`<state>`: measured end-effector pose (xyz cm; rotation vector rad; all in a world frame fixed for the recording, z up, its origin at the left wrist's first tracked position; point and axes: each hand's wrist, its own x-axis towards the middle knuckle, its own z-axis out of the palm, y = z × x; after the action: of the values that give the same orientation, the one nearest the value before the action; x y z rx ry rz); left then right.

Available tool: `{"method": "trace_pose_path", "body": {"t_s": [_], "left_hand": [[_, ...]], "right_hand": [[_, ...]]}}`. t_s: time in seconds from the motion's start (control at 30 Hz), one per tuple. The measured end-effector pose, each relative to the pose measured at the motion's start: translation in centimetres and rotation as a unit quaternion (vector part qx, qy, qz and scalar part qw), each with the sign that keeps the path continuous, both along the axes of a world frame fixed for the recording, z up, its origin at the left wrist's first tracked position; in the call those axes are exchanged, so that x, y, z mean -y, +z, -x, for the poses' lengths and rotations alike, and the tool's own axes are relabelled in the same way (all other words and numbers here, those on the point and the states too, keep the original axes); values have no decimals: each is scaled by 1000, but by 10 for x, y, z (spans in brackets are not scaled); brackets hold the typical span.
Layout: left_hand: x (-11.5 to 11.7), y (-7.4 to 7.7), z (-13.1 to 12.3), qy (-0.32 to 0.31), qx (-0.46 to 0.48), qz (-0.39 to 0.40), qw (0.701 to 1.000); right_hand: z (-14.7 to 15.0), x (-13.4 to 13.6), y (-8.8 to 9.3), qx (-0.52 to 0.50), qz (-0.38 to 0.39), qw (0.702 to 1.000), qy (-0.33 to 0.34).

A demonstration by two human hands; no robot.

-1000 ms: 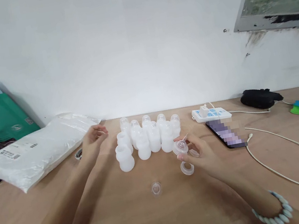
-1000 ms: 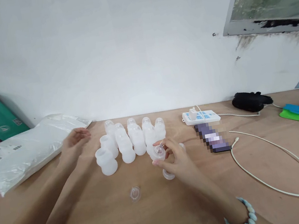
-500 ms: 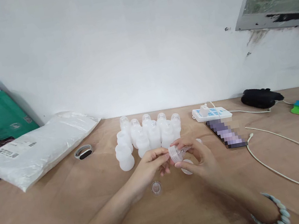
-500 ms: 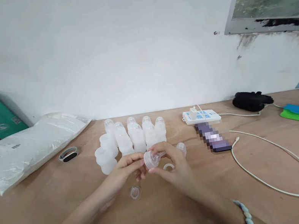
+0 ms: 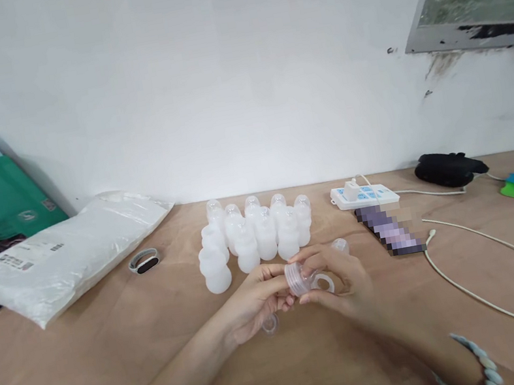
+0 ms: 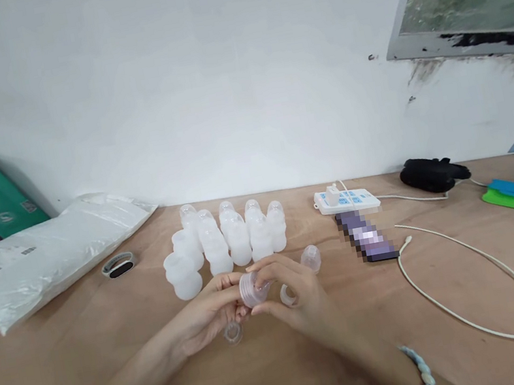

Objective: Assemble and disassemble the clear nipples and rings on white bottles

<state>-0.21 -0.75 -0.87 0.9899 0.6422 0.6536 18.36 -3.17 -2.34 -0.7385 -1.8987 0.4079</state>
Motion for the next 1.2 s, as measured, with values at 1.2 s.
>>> {"method": "trace_pose_path", "body": {"t_s": [1.2], "left_hand": [[-31, -25, 33, -102, -445, -426, 781]], "right_hand": [[-48, -18, 24, 390, 153, 904, -87]]}}
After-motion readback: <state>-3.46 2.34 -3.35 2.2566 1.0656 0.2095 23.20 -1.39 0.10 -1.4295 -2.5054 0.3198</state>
